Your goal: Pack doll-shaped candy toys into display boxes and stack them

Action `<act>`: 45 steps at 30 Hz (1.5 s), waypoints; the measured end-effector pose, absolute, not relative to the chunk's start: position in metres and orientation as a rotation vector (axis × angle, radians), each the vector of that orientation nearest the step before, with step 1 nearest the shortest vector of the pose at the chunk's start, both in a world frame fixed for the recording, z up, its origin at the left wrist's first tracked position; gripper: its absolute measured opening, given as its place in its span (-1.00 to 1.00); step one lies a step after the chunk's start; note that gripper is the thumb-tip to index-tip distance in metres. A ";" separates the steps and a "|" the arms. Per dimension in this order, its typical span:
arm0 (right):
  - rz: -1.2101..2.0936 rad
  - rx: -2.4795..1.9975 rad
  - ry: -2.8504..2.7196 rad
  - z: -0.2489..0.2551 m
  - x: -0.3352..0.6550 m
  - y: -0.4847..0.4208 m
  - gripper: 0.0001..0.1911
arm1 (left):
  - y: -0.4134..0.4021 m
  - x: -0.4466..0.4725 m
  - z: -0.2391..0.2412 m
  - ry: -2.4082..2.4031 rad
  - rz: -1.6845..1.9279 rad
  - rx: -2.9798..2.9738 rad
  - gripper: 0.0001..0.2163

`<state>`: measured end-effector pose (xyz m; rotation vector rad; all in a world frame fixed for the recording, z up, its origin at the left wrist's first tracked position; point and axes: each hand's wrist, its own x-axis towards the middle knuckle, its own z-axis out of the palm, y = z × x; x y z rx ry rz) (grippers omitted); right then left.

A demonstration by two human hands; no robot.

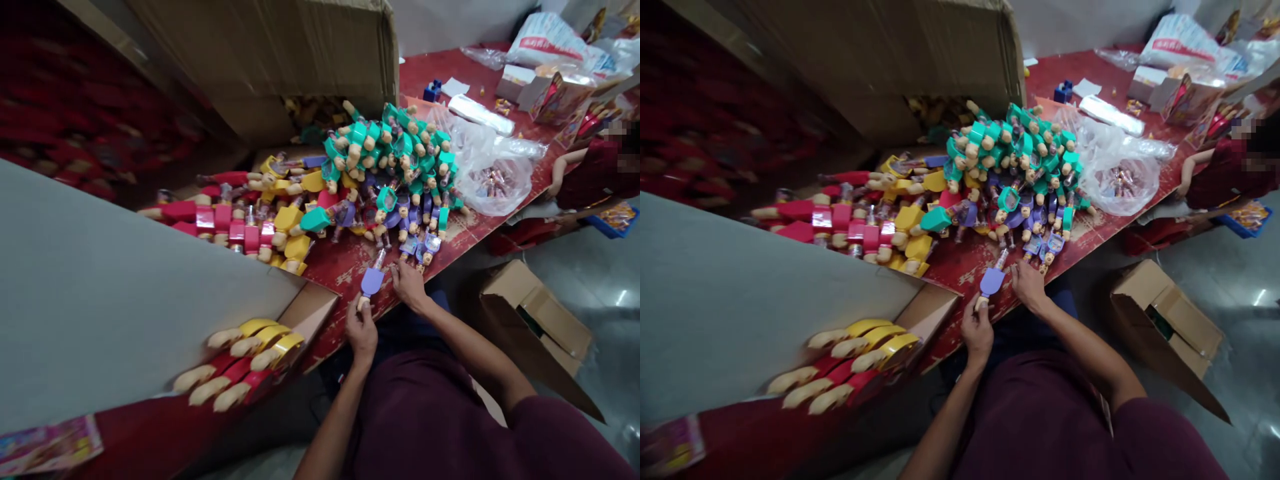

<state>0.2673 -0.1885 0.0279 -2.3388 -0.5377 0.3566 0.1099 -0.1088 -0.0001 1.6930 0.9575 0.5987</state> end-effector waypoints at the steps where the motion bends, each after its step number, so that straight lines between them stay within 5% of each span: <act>1: 0.341 -2.323 -0.545 0.029 0.266 -0.188 -0.64 | -0.109 0.109 -0.002 0.963 0.586 1.725 -0.49; 11: -0.350 -2.215 -0.171 0.044 0.304 -0.240 -0.57 | -0.088 0.124 -0.013 0.881 0.535 2.065 -0.59; 26: -0.214 -2.436 0.254 -0.006 0.403 -0.256 -0.28 | -0.119 0.129 0.008 0.720 0.749 2.311 -0.65; 33: -0.163 -2.419 0.035 -0.007 0.407 -0.262 -0.26 | -0.150 0.148 0.015 0.479 0.735 2.400 -0.66; 40: -0.100 -2.418 -0.188 -0.006 0.404 -0.247 0.01 | -0.173 0.180 0.025 0.357 0.573 2.439 -0.64; 45: -0.112 -2.384 -0.246 -0.008 0.412 -0.249 -0.28 | -0.172 0.185 0.019 0.289 0.534 2.529 -0.60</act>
